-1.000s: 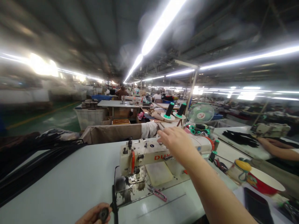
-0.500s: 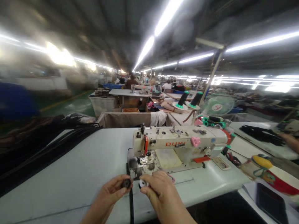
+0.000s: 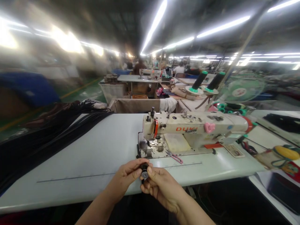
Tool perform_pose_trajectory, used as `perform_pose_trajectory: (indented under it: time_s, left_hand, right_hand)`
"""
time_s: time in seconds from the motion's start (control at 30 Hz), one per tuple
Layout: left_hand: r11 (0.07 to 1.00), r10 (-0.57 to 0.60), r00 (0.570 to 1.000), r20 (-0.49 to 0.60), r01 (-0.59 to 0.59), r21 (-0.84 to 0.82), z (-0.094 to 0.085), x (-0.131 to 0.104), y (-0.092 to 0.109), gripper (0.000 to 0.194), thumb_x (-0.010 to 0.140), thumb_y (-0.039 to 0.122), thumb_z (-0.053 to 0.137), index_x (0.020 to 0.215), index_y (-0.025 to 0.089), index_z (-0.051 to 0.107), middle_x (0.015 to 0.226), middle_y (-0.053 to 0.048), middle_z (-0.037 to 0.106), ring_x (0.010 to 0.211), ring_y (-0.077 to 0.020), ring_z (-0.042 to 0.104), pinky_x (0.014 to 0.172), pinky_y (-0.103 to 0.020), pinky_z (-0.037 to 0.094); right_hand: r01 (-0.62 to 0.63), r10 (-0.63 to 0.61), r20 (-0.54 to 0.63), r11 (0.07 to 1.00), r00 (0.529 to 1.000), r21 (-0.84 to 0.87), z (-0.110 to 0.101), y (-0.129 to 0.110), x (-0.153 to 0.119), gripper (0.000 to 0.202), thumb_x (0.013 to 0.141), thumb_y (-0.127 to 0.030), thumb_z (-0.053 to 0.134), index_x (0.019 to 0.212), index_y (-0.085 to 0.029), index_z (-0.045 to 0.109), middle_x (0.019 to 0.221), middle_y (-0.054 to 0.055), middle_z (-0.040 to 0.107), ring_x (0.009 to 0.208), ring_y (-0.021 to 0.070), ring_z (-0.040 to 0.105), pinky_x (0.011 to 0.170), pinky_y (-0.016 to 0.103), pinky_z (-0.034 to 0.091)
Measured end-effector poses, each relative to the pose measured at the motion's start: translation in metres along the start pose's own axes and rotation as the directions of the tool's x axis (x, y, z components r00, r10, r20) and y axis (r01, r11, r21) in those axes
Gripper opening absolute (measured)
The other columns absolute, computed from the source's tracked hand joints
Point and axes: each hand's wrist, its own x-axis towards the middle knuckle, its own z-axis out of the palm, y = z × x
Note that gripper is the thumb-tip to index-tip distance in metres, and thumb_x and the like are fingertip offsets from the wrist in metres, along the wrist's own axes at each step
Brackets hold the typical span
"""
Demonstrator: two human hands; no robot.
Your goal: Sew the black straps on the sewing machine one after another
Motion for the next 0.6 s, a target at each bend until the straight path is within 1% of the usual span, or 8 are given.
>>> perform_pose_trajectory:
  time_s: [0.13,0.23,0.33,0.4,0.47,0.5,0.53,0.6]
  left_hand:
    - [0.971,0.023,1.0,-0.003,-0.021,0.238,0.004,-0.006,0.007,0.045,0.094,0.046,0.064,0.135,0.027,0.067,0.136,-0.006,0.07,0.13,-0.0271,0.063,0.114,-0.038,0.049]
    - [0.899,0.109,0.993,-0.038,-0.082,0.431,0.009,-0.009,0.01,0.046,0.095,0.043,0.063,0.14,0.031,0.063,0.143,-0.003,0.066,0.134,-0.025,0.06,0.118,-0.036,0.044]
    - [0.877,0.158,0.981,-0.117,-0.084,0.474,0.012,-0.008,0.008,0.043,0.093,0.041,0.065,0.134,0.031,0.068,0.137,-0.003,0.07,0.129,-0.0244,0.064,0.115,-0.034,0.047]
    - [0.926,0.115,0.976,-0.186,-0.037,0.377,0.012,-0.007,0.005,0.039,0.091,0.043,0.067,0.127,0.028,0.073,0.127,-0.005,0.075,0.12,-0.0247,0.068,0.109,-0.033,0.052]
    - [0.984,0.041,0.972,-0.231,0.001,0.179,0.014,-0.005,0.005,0.039,0.09,0.046,0.07,0.122,0.024,0.074,0.118,-0.007,0.077,0.113,-0.025,0.071,0.104,-0.034,0.055]
    - [0.998,0.003,0.971,-0.241,0.012,0.06,0.015,-0.004,0.006,0.041,0.089,0.047,0.071,0.121,0.022,0.074,0.116,-0.008,0.078,0.112,-0.025,0.071,0.104,-0.035,0.055]
    - [0.998,-0.033,0.969,-0.245,0.02,-0.056,0.016,-0.004,0.007,0.042,0.088,0.047,0.073,0.121,0.021,0.074,0.113,-0.009,0.078,0.111,-0.025,0.07,0.104,-0.037,0.054]
    - [0.97,-0.086,0.967,-0.242,0.026,-0.241,0.019,-0.002,0.009,0.043,0.086,0.045,0.076,0.12,0.019,0.072,0.109,-0.01,0.077,0.11,-0.0239,0.07,0.106,-0.038,0.053]
  right_hand:
    - [-0.015,0.016,-0.018,0.998,1.0,0.063,0.002,-0.002,0.005,0.05,0.07,-0.058,0.091,0.077,-0.013,0.069,0.059,-0.005,0.053,0.06,0.0068,0.05,0.078,0.029,0.051]
    - [0.002,-0.001,-0.018,0.997,1.0,0.071,0.006,-0.003,0.009,0.055,0.065,-0.062,0.091,0.072,-0.014,0.065,0.062,-0.004,0.057,0.063,0.0073,0.053,0.081,0.029,0.052]
    - [0.052,-0.053,-0.041,0.998,0.998,-0.039,0.005,-0.002,0.012,0.058,0.068,-0.07,0.085,0.067,-0.016,0.062,0.058,-0.005,0.052,0.061,0.0085,0.052,0.078,0.031,0.052]
    - [0.108,-0.121,-0.037,0.962,0.992,-0.252,0.001,-0.004,0.012,0.06,0.077,-0.075,0.074,0.066,-0.017,0.064,0.058,-0.004,0.053,0.059,0.0095,0.051,0.073,0.03,0.05]
    - [0.156,-0.181,-0.009,0.871,0.983,-0.466,-0.005,-0.008,0.012,0.059,0.082,-0.074,0.07,0.065,-0.017,0.065,0.061,-0.001,0.059,0.06,0.0108,0.052,0.07,0.028,0.046]
    - [0.169,-0.2,-0.003,0.834,0.98,-0.526,-0.009,-0.01,0.011,0.057,0.083,-0.071,0.071,0.065,-0.017,0.065,0.063,0.0,0.061,0.061,0.0115,0.053,0.069,0.028,0.045]
    - [0.175,-0.214,-0.008,0.818,0.977,-0.547,-0.013,-0.013,0.011,0.055,0.082,-0.069,0.073,0.065,-0.018,0.063,0.063,0.0,0.061,0.062,0.012,0.053,0.069,0.028,0.044]
    - [0.187,-0.249,-0.054,0.838,0.967,-0.512,-0.019,-0.017,0.01,0.051,0.08,-0.065,0.077,0.065,-0.019,0.059,0.057,-0.004,0.054,0.058,0.0112,0.05,0.066,0.027,0.043]
